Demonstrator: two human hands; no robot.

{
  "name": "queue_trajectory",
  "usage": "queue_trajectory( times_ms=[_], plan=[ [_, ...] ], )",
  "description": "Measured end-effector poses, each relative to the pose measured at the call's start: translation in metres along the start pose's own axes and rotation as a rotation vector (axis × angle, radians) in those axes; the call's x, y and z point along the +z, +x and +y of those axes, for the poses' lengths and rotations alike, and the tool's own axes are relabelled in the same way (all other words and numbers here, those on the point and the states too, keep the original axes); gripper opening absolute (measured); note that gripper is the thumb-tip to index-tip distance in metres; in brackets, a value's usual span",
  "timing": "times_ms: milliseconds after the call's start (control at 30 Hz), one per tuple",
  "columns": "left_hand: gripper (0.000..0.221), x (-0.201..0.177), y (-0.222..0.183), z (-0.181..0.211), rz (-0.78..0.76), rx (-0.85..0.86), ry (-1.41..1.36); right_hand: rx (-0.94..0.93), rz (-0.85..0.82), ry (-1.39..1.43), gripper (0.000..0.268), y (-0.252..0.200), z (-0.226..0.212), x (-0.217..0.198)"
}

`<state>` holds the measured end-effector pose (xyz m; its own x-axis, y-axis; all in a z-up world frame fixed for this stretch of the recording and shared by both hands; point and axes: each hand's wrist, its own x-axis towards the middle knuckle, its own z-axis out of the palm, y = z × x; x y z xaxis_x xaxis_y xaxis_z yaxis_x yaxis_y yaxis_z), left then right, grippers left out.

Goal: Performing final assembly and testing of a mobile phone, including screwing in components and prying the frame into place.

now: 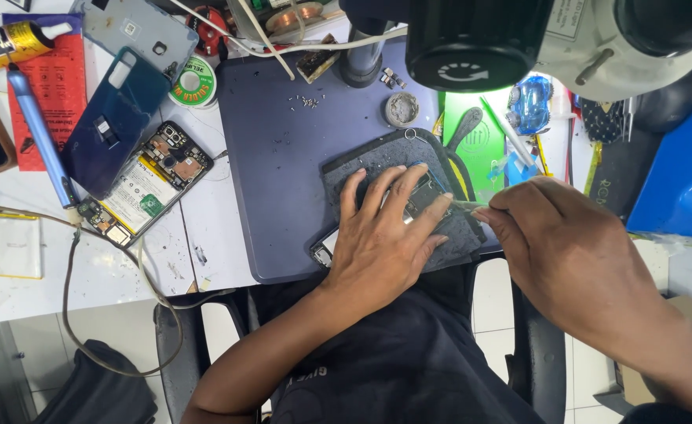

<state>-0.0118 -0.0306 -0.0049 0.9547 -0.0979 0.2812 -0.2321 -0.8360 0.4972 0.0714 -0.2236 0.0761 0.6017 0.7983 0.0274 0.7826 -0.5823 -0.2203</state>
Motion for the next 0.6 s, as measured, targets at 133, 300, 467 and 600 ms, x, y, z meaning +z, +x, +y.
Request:
queue_trajectory(
  times_ms=[133, 300, 467, 600],
  plan=[
    [0.041, -0.0013, 0.0005, 0.0, 0.002, -0.006, 0.0, -0.017, -0.004, -0.02, 0.016, 0.0029, -0.0026, -0.0001],
    [0.041, -0.0021, -0.0002, -0.0004, 0.005, -0.004, 0.015, -0.017, -0.013, -0.049, 0.017, 0.0029, -0.0043, -0.0002],
    [0.042, -0.0013, -0.0014, -0.0017, 0.004, -0.009, 0.005, -0.004, -0.016, -0.051, 0.016, 0.0035, -0.0047, 0.0018],
    [0.041, -0.0008, -0.0017, -0.0022, 0.008, -0.006, -0.005, -0.01, -0.018, -0.056, 0.017, 0.0026, -0.0036, 0.0026]
  ],
)
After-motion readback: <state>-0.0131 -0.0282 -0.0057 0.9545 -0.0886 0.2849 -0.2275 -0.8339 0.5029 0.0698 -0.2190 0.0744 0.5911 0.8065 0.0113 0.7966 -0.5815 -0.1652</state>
